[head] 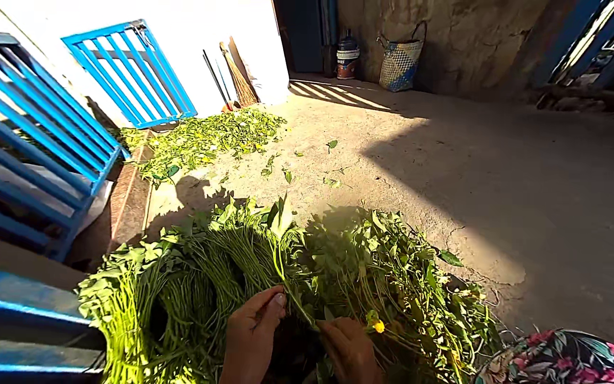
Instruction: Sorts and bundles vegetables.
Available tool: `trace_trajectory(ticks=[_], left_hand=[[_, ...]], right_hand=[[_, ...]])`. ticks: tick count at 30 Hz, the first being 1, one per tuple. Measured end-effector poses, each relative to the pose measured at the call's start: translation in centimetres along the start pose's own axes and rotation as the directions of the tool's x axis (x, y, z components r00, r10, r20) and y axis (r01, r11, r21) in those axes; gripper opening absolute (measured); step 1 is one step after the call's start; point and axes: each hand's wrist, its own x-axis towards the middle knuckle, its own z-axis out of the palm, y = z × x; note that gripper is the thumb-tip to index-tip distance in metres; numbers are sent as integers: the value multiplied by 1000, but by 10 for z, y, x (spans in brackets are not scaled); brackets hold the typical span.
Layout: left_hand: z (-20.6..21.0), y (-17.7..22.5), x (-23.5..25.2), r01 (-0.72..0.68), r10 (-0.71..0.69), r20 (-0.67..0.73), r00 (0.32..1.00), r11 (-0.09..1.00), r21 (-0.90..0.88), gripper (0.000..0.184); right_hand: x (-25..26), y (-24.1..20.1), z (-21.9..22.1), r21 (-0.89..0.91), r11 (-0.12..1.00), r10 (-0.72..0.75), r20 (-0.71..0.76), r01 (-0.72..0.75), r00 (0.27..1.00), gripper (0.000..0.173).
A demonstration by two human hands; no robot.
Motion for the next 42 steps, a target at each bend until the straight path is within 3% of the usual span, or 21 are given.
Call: trace_trajectory(ticks=[8,12,17,22,26,31,34,37,40,42], left_hand=[[12,5,1,-51,34,-85,996,977,-206,27],[22,19,-3,-12,-6,-56,998,951,-310,24],[25,19,1,-223,270,46,962,867,-445,20],[24,12,-1,-252,347,86,934,809,-531,18],[22,23,-3,-291,385,79,919,801,-523,19],[19,30,-10,-270,377,94,922,796,-541,17],[22,25,-9,-233,332,102,938,820,-523,18],[18,17,-3,-204,280,78,957,840,-503,12],[11,7,2,-116,156,32,987,841,-529,25],[8,7,2,-59,62,-11,998,842,-537,28]], right_hand=[[7,-6,-9,-224,961,-175,-47,160,983,24],[9,-14,-22,-310,941,-169,-77,138,983,28],[22,-15,-28,-434,896,-203,-210,95,956,23],[36,-30,-37,-482,876,-122,-202,10,972,29],[44,-46,-42,-449,892,-30,-164,-48,986,48],[53,-56,-39,-376,926,-24,-165,-41,986,48],[54,-60,-32,-99,993,56,-155,-72,986,41],[52,-55,-21,238,966,138,-133,-103,981,26],[44,-52,-17,219,975,67,-112,-41,991,20],[36,-49,-15,121,989,-75,-40,79,996,17]])
